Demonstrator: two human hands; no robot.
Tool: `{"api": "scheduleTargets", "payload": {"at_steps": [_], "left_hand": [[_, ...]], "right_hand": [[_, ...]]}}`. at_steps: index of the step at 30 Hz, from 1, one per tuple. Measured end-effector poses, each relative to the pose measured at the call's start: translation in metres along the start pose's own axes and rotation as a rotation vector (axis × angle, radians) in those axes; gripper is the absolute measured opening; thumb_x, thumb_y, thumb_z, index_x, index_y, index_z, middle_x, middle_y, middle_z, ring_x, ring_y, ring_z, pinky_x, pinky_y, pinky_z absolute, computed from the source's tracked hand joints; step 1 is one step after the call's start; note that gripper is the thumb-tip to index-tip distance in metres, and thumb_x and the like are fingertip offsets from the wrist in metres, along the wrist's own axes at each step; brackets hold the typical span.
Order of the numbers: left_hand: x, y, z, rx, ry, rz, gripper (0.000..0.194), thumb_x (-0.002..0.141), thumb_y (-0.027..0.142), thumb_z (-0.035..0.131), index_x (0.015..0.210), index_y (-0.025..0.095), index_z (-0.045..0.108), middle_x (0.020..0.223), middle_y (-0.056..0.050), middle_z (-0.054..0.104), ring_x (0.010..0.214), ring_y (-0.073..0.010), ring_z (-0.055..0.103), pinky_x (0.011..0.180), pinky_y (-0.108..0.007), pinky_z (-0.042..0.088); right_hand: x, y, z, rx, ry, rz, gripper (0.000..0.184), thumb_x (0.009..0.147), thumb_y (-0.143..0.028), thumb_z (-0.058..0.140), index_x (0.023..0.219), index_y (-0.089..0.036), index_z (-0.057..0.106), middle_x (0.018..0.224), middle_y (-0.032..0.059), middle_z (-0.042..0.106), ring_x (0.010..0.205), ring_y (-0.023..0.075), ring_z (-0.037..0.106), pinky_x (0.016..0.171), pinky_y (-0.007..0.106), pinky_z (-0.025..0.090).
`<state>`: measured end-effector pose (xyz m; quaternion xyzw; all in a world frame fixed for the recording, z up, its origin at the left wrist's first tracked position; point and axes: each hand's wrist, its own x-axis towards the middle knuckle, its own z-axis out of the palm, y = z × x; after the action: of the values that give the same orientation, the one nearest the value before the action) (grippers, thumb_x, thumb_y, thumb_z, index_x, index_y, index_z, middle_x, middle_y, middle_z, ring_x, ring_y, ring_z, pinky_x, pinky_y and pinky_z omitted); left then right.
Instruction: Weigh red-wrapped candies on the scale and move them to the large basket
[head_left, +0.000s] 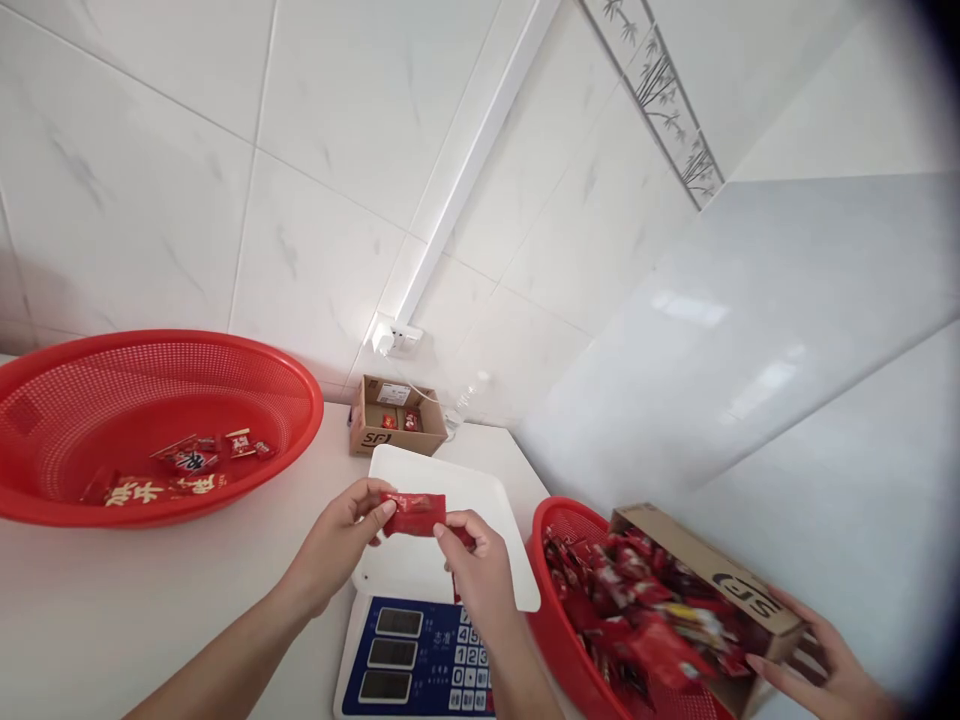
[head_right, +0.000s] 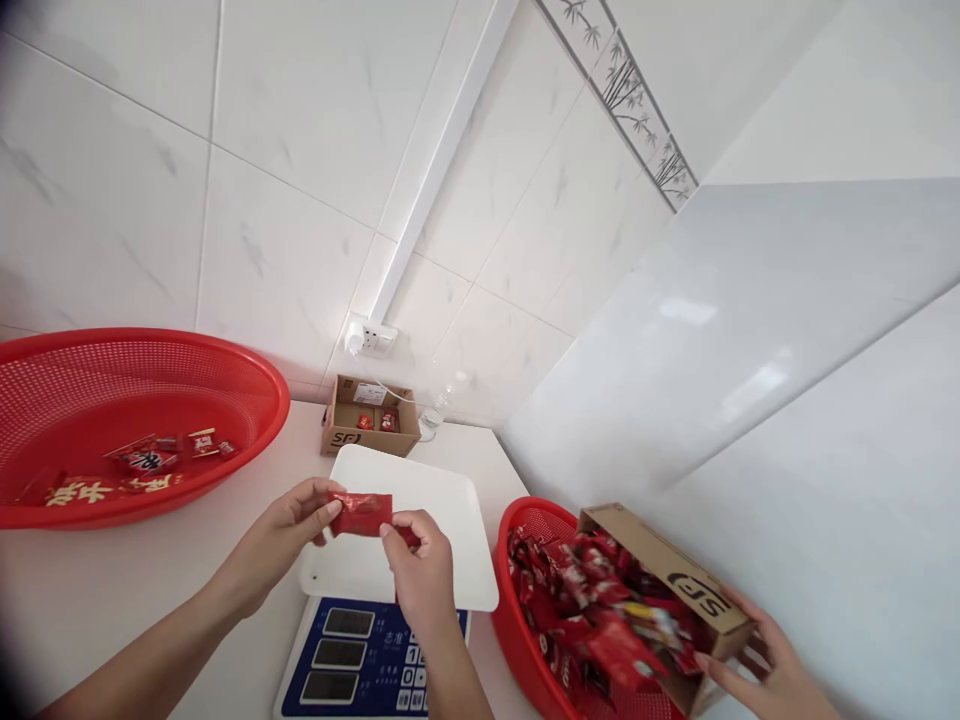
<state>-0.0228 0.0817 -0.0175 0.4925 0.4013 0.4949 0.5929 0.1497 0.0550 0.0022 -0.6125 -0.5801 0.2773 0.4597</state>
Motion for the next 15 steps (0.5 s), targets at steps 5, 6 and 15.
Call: {"api": "scheduleTargets", "payload": {"at_steps": [5,6,15], "left_hand": [[0.002,0.001,-0.008,0.015,0.057,0.008,0.042,0.083,0.049,0.050,0.118,0.027,0.048,0.138,-0.008,0.047,0.123,-0.0219,0.045,0.097,-0.036,0.042],[0.003,0.001,-0.009,0.021,0.055,0.010,0.041,0.083,0.050,0.050,0.117,0.026,0.049,0.138,-0.008,0.047,0.122,-0.0220,0.046,0.098,-0.037,0.042],[0.002,0.006,-0.010,0.039,0.020,0.039,0.039,0.082,0.051,0.052,0.112,0.025,0.053,0.127,-0.007,0.054,0.118,-0.0226,0.050,0.093,-0.037,0.048]], "right_hand": [[0.023,0.015,-0.010,-0.401,0.232,-0.237,0.023,0.084,-0.033,0.049,0.079,-0.021,0.068,0.079,0.0034,0.063,0.069,0.0158,0.058,0.063,0.027,0.044],[0.026,0.019,-0.011,-0.511,0.202,-0.240,0.025,0.086,-0.031,0.046,0.083,-0.021,0.069,0.083,0.0035,0.063,0.071,0.0155,0.059,0.063,0.027,0.044],[0.037,0.035,-0.003,-0.800,-0.279,-0.142,0.037,0.085,-0.026,0.054,0.119,-0.034,0.062,0.130,-0.0006,0.056,0.102,0.0199,0.062,0.083,0.032,0.045]]}}
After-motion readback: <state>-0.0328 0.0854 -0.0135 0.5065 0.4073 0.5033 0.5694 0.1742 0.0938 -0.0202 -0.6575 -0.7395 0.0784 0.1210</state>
